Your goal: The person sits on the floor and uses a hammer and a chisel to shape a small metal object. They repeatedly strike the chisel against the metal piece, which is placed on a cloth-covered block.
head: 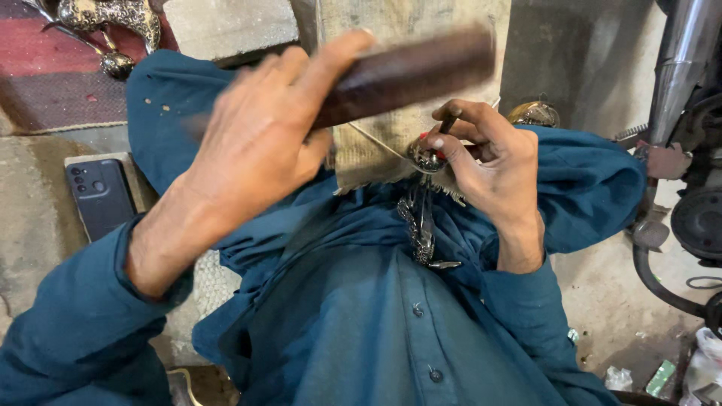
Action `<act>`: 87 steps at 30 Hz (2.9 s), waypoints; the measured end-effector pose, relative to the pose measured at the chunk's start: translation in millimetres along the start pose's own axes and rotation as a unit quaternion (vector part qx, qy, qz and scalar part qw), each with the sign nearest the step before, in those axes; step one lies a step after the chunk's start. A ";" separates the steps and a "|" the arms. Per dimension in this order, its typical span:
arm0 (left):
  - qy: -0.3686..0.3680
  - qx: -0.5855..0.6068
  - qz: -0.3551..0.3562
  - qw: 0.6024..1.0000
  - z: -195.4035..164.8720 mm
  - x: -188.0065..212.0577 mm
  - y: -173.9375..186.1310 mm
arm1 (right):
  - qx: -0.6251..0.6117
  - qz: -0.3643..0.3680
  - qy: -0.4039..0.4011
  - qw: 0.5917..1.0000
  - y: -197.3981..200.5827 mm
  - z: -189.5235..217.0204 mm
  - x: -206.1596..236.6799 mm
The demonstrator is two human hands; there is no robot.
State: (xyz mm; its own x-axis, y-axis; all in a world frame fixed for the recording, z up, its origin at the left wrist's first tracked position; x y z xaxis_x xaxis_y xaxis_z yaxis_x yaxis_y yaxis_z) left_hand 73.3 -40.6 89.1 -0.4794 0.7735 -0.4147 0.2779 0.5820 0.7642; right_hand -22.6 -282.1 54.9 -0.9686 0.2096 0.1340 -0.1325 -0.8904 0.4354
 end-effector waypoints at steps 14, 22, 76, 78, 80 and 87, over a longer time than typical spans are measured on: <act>-0.033 -0.117 0.031 0.992 7.1 -3.8 -0.1 | -0.046 0.043 -0.012 0.998 -4.2 0.8 -2.4; -0.042 -0.143 0.052 0.987 6.2 -7.1 5.7 | -0.027 0.045 -0.013 0.999 -4.1 4.7 -4.5; -0.014 -0.140 0.093 0.986 -3.4 -8.0 22.4 | -0.025 0.109 0.079 0.991 -7.2 4.8 -18.0; 0.011 0.022 0.003 1.000 -3.1 -8.6 27.3 | -0.033 0.124 0.079 0.989 -8.0 2.8 -18.5; -0.036 -0.142 0.079 0.986 -6.1 -10.4 24.8 | -0.035 0.125 0.078 0.988 -9.1 1.0 -19.2; -0.047 -0.219 0.135 0.965 -3.5 -7.7 22.1 | -0.030 0.130 0.100 0.986 -10.1 0.2 -22.0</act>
State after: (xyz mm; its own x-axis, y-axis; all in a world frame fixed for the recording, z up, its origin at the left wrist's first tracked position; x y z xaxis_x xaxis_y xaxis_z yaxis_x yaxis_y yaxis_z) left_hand 80.2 -34.5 110.9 -0.3551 0.9136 -0.1983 -0.0067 0.2096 0.9778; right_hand 0.1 -277.6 47.8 -0.9927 -0.1076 0.0541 0.1198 -0.9274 0.3543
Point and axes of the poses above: each hand's wrist, its own x-axis away from the middle knuckle, its own y-axis out of the back of the hand, z = x × y, the point moved 4 cm from there along -x, towards the middle knuckle, and after that the axes turned 15 degrees about -y, right-handed, at the moved point
